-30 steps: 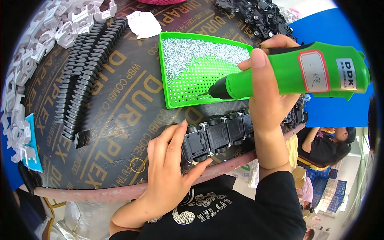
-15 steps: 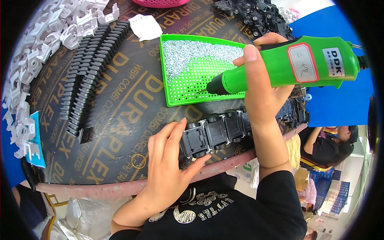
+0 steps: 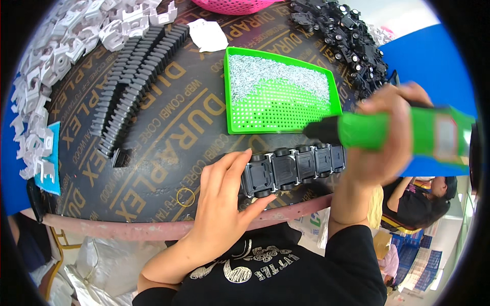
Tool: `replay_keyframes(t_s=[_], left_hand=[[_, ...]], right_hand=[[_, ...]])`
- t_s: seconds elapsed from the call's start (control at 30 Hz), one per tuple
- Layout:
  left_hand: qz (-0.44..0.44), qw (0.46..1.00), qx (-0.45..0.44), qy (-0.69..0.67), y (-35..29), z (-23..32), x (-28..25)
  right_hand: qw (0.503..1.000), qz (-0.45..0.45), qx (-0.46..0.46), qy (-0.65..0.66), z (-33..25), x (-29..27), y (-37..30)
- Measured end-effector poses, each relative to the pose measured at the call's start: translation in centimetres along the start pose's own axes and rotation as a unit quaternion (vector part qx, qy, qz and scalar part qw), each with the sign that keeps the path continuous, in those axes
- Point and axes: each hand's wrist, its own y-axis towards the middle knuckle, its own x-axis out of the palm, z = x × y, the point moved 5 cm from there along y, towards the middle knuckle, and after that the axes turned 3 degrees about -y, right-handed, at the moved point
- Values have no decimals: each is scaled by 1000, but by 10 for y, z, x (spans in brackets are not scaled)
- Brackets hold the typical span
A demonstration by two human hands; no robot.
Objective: Assembling electronic components using an electric screwdriver and manually inserting small parts.
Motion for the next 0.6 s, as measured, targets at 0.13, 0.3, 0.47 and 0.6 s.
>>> replay_keyframes(t_s=[0.13, 0.3, 0.47, 0.6], left_hand=[[-1, 1000, 23, -13, 4, 7, 1], [-8, 1000, 15, -6, 4, 5, -2], [-8, 1000, 17, -17, 5, 0, -2], [7, 1000, 18, 10, 5, 1, -6]], right_hand=[[956, -191, -128, 180, -50, -12, -7], [956, -200, -114, 180, -46, 0, -28], [945, -251, -122, 168, -42, 10, -32], [867, -434, -182, 163, -47, 27, -26]])
